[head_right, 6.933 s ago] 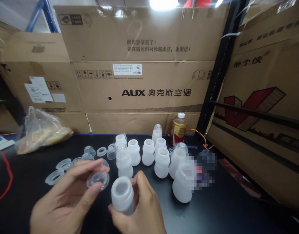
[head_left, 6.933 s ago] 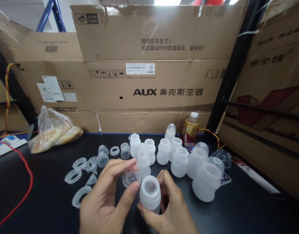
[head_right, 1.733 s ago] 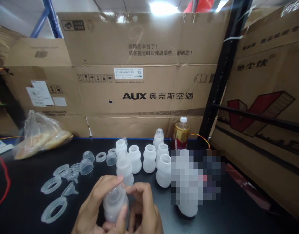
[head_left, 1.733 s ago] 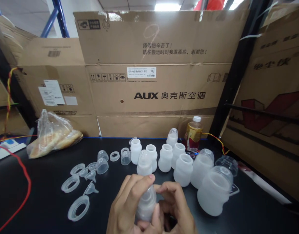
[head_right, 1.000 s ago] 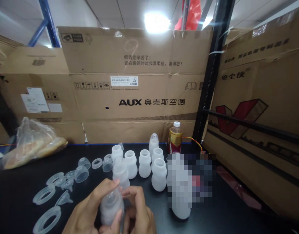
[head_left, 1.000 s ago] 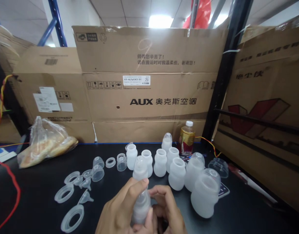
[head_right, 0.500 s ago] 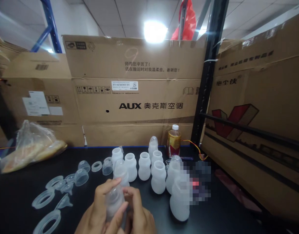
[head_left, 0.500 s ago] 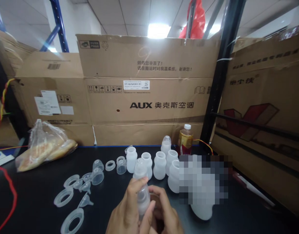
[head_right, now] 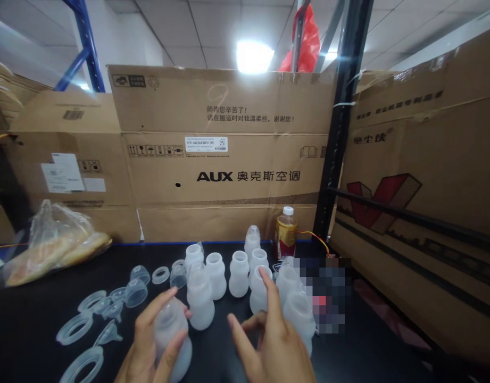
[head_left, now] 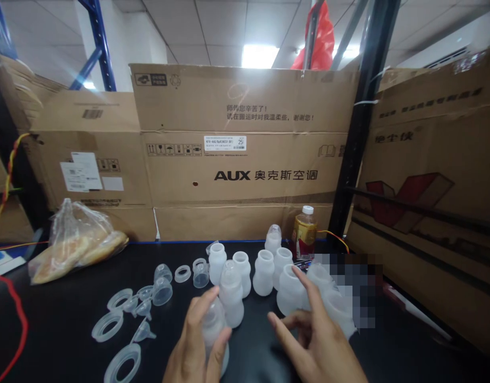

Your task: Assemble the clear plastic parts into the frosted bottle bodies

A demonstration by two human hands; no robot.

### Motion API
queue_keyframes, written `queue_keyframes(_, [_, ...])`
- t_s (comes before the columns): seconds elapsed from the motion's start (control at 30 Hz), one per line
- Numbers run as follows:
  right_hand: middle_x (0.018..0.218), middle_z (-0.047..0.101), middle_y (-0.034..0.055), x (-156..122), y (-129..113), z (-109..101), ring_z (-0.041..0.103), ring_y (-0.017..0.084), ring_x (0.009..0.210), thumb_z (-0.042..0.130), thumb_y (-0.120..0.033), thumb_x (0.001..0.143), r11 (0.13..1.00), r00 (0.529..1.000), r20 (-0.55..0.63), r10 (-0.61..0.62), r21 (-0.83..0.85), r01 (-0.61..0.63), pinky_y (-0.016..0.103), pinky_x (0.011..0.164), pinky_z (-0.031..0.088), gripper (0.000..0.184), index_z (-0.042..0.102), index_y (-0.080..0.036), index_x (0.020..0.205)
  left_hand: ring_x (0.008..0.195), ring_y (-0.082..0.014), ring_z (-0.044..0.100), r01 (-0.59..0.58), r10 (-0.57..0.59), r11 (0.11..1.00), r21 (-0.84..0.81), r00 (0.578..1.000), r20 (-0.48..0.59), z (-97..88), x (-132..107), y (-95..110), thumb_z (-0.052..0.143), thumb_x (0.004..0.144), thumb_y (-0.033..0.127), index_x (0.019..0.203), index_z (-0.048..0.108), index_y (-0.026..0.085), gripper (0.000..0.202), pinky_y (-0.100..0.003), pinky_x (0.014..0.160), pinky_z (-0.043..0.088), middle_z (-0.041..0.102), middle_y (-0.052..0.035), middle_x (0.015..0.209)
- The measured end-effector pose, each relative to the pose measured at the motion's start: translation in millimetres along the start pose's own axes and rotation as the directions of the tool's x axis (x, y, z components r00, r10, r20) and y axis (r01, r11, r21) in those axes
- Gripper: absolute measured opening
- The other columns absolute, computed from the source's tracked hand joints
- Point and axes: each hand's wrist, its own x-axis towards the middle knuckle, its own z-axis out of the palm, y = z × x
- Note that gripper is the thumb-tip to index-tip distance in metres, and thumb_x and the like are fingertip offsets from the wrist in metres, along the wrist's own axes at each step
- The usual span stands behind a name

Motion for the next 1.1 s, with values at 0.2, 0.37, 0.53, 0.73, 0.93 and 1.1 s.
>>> queue_keyframes(0.2, [0.085, 0.081, 0.0069, 23.9, -17.3, 0.5, 0.081, 0.042, 0.087, 0.045, -0.059, 0.099, 0.952, 0.988, 0.087, 0.127, -0.290, -0.096, 0.053, 0.085, 0.055, 0.096, 0.008, -0.012, 0.175, 0.097, -0.0240, 0.085, 0.048, -0.044, 0.995, 0.086, 0.998, -0.050, -6.3, 19.6, -3.1, 0.040, 0.115, 0.031, 0.165, 0.040, 0.026, 0.050, -0.042, 0.088, 0.070, 0.074, -0.0115, 0.120])
queue_keyframes(0.37, [0.082, 0.080, 0.0055, 31.9, -13.6, 2.3, 0.082, 0.038, 0.081, 0.041, -0.057, 0.104, 0.967, 0.993, 0.091, 0.071, -0.252, -0.046, 0.046, 0.079, 0.055, 0.080, 0.020, -0.013, 0.168, 0.091, -0.0225, 0.083, 0.064, -0.051, 0.990, 0.125, 0.993, -0.104, 5.7, 20.0, -11.4, 0.045, 0.111, 0.019, 0.176, 0.023, 0.026, 0.069, -0.032, 0.070, 0.069, 0.074, -0.0129, 0.122])
queue_keyframes(0.53, [0.073, 0.075, -0.0046, 25.6, -9.1, 4.6, 0.067, 0.025, 0.043, 0.039, -0.060, 0.104, 0.993, 0.997, 0.065, 0.050, -0.106, -0.043, 0.038, 0.057, 0.052, 0.070, 0.029, -0.017, 0.159, 0.073, -0.0218, 0.083, 0.097, -0.091, 0.994, 0.056, 0.991, -0.095, 17.2, 16.2, -25.8, 0.053, 0.106, 0.014, 0.180, -0.008, 0.023, 0.097, -0.038, 0.073, 0.073, 0.077, -0.0063, 0.104])
queue_keyframes(0.73, [0.065, 0.071, -0.0078, 15.9, 4.6, 15.0, 0.072, 0.025, 0.049, 0.045, -0.064, 0.101, 0.999, 0.998, -0.029, 0.049, 0.013, -0.049, 0.033, 0.051, 0.046, 0.078, 0.029, -0.020, 0.163, 0.068, -0.0286, 0.086, 0.118, -0.120, 0.989, -0.088, 0.993, -0.019, 14.7, 15.7, -18.9, 0.069, 0.096, 0.022, 0.179, 0.016, 0.026, 0.098, -0.039, 0.061, 0.072, 0.085, -0.0079, 0.105])
queue_keyframes(0.93, [0.068, 0.078, -0.0030, 20.0, 8.9, 15.7, 0.061, 0.022, 0.038, 0.037, -0.066, 0.102, 0.996, 0.996, -0.080, 0.046, -0.068, -0.051, 0.034, 0.047, 0.043, 0.045, 0.055, -0.030, 0.123, 0.089, -0.0351, 0.089, 0.133, -0.133, 0.977, -0.168, 0.991, 0.010, 14.1, 14.4, -12.5, 0.073, 0.093, 0.029, 0.180, 0.002, 0.022, 0.113, -0.050, 0.076, 0.074, 0.086, -0.0135, 0.111])
queue_keyframes(1.1, [0.077, 0.084, -0.0007, 23.0, -2.3, -6.5, 0.080, 0.025, 0.067, 0.038, -0.063, 0.104, 0.991, 0.981, 0.194, 0.019, -0.135, 0.007, 0.032, 0.063, 0.051, 0.035, 0.055, -0.033, 0.098, 0.087, -0.0376, 0.089, 0.210, -0.214, 0.958, -0.194, 0.977, 0.005, 20.5, 11.7, -12.2, 0.078, 0.092, 0.038, 0.181, 0.001, 0.028, 0.117, -0.048, 0.071, 0.074, 0.087, -0.0123, 0.116])
